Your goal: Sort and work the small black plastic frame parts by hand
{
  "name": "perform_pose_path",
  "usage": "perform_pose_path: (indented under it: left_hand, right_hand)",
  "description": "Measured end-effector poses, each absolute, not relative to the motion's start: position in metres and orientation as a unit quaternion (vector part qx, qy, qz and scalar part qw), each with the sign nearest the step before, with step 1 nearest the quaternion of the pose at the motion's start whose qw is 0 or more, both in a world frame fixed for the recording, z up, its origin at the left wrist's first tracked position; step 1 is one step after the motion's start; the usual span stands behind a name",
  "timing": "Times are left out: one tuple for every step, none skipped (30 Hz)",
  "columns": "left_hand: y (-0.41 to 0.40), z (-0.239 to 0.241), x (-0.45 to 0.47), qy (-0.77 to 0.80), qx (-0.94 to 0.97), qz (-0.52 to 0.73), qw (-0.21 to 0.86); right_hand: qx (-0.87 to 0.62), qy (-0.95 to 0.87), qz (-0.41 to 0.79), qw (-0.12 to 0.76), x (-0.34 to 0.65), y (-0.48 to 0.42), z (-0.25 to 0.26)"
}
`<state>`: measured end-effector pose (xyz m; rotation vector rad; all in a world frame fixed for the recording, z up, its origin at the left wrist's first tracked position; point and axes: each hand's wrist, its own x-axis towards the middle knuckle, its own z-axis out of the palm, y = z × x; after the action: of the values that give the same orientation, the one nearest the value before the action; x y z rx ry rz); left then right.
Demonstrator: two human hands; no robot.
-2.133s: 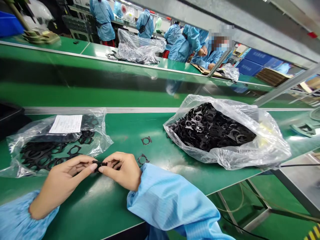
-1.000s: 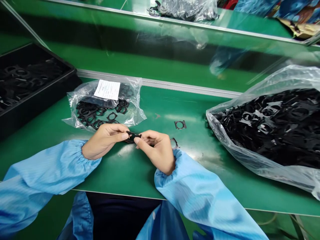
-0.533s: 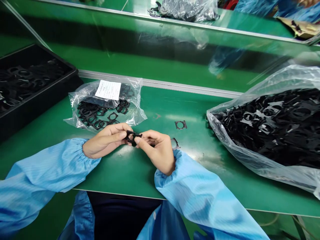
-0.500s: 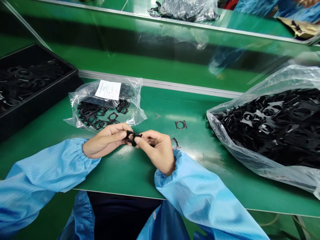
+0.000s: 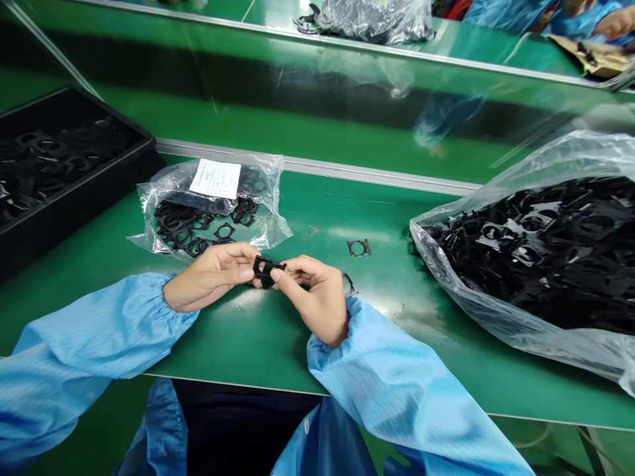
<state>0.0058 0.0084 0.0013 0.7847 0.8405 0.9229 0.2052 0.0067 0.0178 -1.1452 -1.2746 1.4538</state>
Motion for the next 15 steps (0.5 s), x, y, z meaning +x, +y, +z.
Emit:
perform_pose_path:
  left_hand:
    - [0.0081, 0.0006, 0.0062, 0.391, 0.359, 0.422, 0.735]
    - [0.0076, 0.0001, 0.0066, 0.398, 0.362, 0.423, 0.729]
    - [0.0071, -0.0003, 0.007, 0.407, 0.367, 0.425, 0.721]
    - [0.0066, -0.0005, 0.0075, 0.416, 0.373, 0.428, 0.71]
    - [0.0061, -0.0005, 0.0079, 0.428, 0.38, 0.432, 0.696]
    - [0.0056, -0.0003, 0.0083, 0.441, 0.391, 0.437, 0.68]
    - [0.0053, 0.0001, 0.0086, 0.454, 0.405, 0.441, 0.66]
    - [0.005, 0.0005, 0.0087, 0.463, 0.421, 0.444, 0.641]
    - [0.005, 0.0011, 0.0088, 0.469, 0.439, 0.446, 0.622]
    - [0.005, 0.0015, 0.0087, 0.472, 0.456, 0.448, 0.608]
    - [0.0051, 0.0019, 0.0086, 0.471, 0.47, 0.449, 0.597]
    - [0.0053, 0.0021, 0.0084, 0.468, 0.479, 0.449, 0.592]
    - [0.0055, 0.0022, 0.0083, 0.464, 0.484, 0.45, 0.59]
    - [0.0056, 0.0021, 0.0083, 0.459, 0.486, 0.451, 0.591]
    - [0.0058, 0.002, 0.0083, 0.454, 0.487, 0.452, 0.593]
  right_hand:
    - [-0.46, -0.516, 0.579, 0.432, 0.2049, 0.0067, 0.018]
    - [-0.46, -0.52, 0.575, 0.433, 0.2047, 0.0067, 0.018]
    - [-0.46, -0.524, 0.571, 0.433, 0.2045, 0.0066, 0.0178]
    - [-0.459, -0.529, 0.567, 0.434, 0.2045, 0.0064, 0.0174]
    - [-0.459, -0.535, 0.562, 0.434, 0.2045, 0.0061, 0.0167]
    - [-0.461, -0.542, 0.555, 0.431, 0.2047, 0.0058, 0.016]
    - [-0.465, -0.551, 0.546, 0.427, 0.205, 0.0054, 0.0152]
    - [-0.47, -0.56, 0.536, 0.423, 0.2053, 0.0049, 0.0146]
    - [-0.475, -0.568, 0.526, 0.418, 0.2056, 0.0046, 0.0141]
    - [-0.479, -0.576, 0.518, 0.413, 0.2059, 0.0042, 0.0137]
    - [-0.481, -0.581, 0.513, 0.409, 0.2061, 0.004, 0.0136]
    - [-0.48, -0.585, 0.511, 0.407, 0.2063, 0.0039, 0.0137]
    - [-0.479, -0.588, 0.511, 0.406, 0.2065, 0.0039, 0.0139]
    - [-0.478, -0.59, 0.51, 0.404, 0.2066, 0.004, 0.0143]
    - [-0.479, -0.591, 0.51, 0.402, 0.2066, 0.0041, 0.0147]
